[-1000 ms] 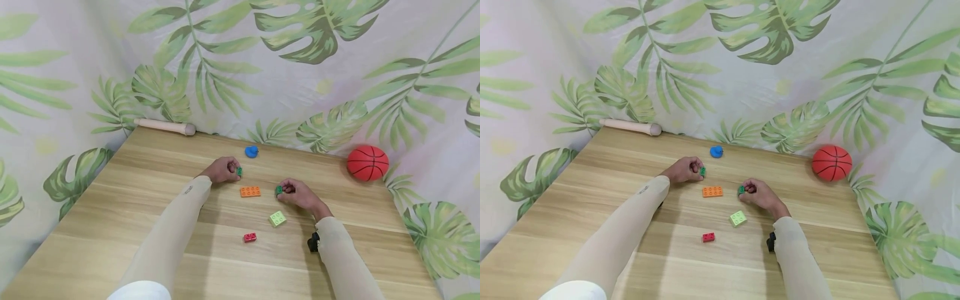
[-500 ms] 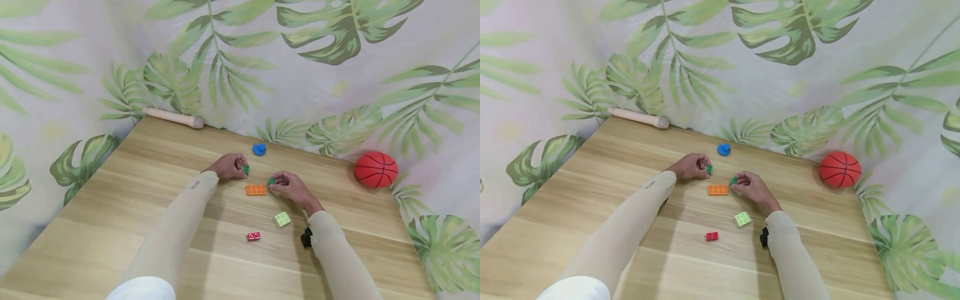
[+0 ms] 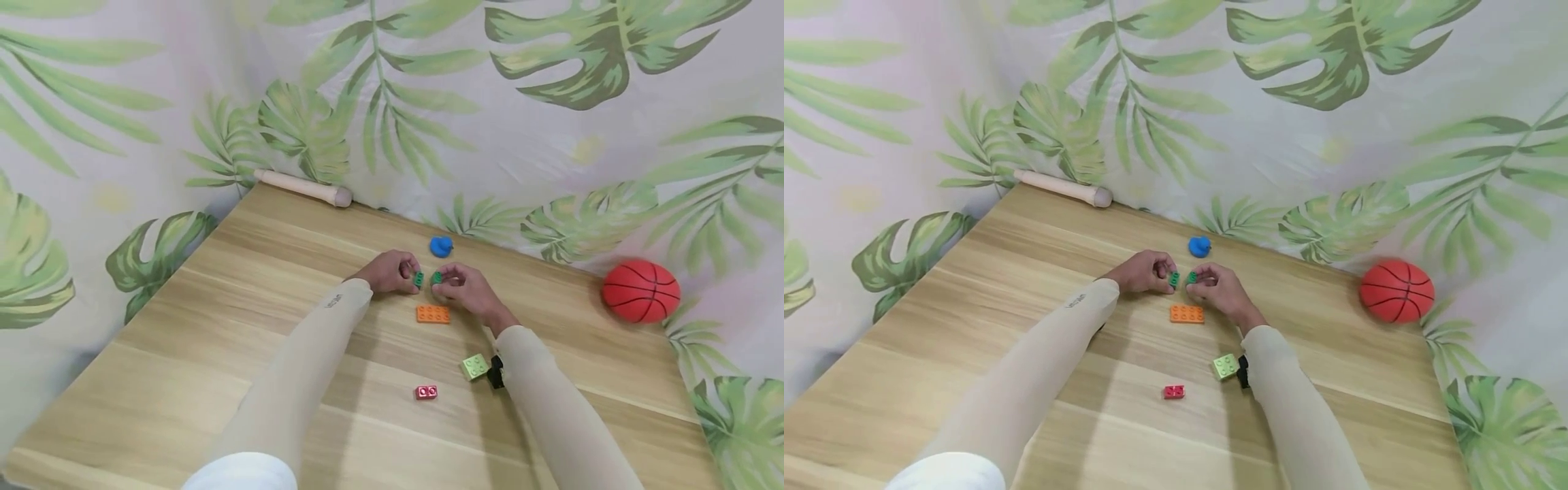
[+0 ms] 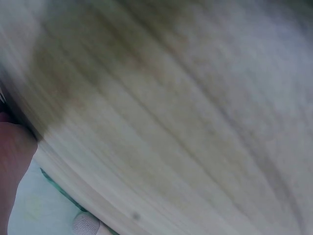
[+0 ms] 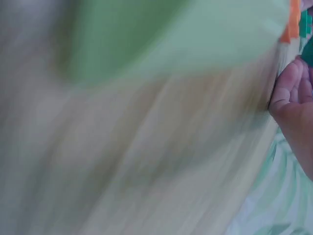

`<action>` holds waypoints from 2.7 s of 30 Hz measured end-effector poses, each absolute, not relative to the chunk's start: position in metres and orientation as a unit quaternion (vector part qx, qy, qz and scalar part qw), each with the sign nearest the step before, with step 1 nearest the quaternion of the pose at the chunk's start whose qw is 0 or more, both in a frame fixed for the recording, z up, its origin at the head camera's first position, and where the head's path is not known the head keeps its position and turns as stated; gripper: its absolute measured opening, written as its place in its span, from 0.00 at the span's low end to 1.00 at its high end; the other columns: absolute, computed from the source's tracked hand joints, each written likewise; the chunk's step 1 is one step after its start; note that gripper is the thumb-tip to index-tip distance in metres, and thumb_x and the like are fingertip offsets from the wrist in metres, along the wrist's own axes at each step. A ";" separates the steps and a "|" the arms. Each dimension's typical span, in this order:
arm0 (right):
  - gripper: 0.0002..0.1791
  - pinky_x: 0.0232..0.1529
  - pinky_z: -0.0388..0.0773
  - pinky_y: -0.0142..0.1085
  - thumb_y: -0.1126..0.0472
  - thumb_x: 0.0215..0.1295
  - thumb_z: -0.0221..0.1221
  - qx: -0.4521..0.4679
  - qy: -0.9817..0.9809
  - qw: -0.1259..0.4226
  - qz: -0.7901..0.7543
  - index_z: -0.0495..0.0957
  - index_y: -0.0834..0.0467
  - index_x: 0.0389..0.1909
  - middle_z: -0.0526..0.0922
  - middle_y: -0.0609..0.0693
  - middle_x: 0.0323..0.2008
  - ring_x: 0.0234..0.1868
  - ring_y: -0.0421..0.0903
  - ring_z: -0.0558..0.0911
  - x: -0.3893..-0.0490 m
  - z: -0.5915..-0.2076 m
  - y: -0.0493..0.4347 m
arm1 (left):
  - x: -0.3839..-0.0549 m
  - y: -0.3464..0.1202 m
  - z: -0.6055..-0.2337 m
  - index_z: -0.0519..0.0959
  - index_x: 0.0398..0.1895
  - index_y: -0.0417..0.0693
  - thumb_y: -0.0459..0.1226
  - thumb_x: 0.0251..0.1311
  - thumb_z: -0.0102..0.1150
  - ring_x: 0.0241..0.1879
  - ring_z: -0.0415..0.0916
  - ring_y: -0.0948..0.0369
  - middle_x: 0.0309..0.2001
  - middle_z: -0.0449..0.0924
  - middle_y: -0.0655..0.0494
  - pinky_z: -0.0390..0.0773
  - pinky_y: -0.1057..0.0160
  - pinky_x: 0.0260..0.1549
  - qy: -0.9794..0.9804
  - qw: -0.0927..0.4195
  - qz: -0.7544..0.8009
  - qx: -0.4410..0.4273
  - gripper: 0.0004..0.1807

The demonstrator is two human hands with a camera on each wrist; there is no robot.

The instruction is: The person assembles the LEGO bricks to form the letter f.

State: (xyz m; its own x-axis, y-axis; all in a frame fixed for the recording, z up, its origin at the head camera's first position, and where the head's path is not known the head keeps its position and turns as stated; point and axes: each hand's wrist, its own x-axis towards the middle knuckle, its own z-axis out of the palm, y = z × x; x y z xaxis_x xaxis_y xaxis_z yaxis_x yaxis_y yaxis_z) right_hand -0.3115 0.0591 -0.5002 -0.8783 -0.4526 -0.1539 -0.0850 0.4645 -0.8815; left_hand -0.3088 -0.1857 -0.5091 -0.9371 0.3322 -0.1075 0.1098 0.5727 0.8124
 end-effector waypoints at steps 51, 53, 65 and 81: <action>0.13 0.57 0.86 0.49 0.68 0.63 0.75 -0.234 0.891 0.095 -0.376 0.84 0.62 0.46 0.90 0.59 0.45 0.50 0.56 0.90 -0.310 -0.486 0.018 | -0.306 -0.187 -0.513 0.84 0.47 0.46 0.37 0.58 0.81 0.40 0.74 0.61 0.36 0.78 0.56 0.72 0.63 0.47 0.877 0.106 0.445 0.150 0.17; 0.14 0.56 0.86 0.49 0.68 0.62 0.75 -0.234 0.892 0.088 -0.377 0.85 0.61 0.46 0.90 0.59 0.44 0.48 0.55 0.89 -0.309 -0.487 0.019 | -0.306 -0.186 -0.512 0.84 0.47 0.46 0.38 0.58 0.81 0.40 0.74 0.60 0.37 0.78 0.56 0.72 0.63 0.47 0.878 0.107 0.442 0.149 0.17; 0.25 0.72 0.74 0.49 0.50 0.83 0.58 -0.227 0.851 0.238 -0.409 0.75 0.57 0.73 0.81 0.56 0.66 0.66 0.52 0.79 -0.304 -0.494 0.061 | -0.307 -0.185 -0.510 0.85 0.48 0.48 0.39 0.59 0.81 0.42 0.73 0.60 0.39 0.79 0.57 0.72 0.62 0.50 0.882 0.117 0.433 0.143 0.17; 0.27 0.64 0.69 0.40 0.60 0.67 0.74 -0.310 0.843 0.254 -0.359 0.78 0.58 0.65 0.77 0.56 0.63 0.61 0.50 0.73 -0.284 -0.501 0.079 | -0.303 -0.183 -0.510 0.86 0.52 0.46 0.38 0.60 0.79 0.43 0.74 0.60 0.40 0.80 0.55 0.72 0.61 0.51 0.883 0.116 0.432 0.142 0.18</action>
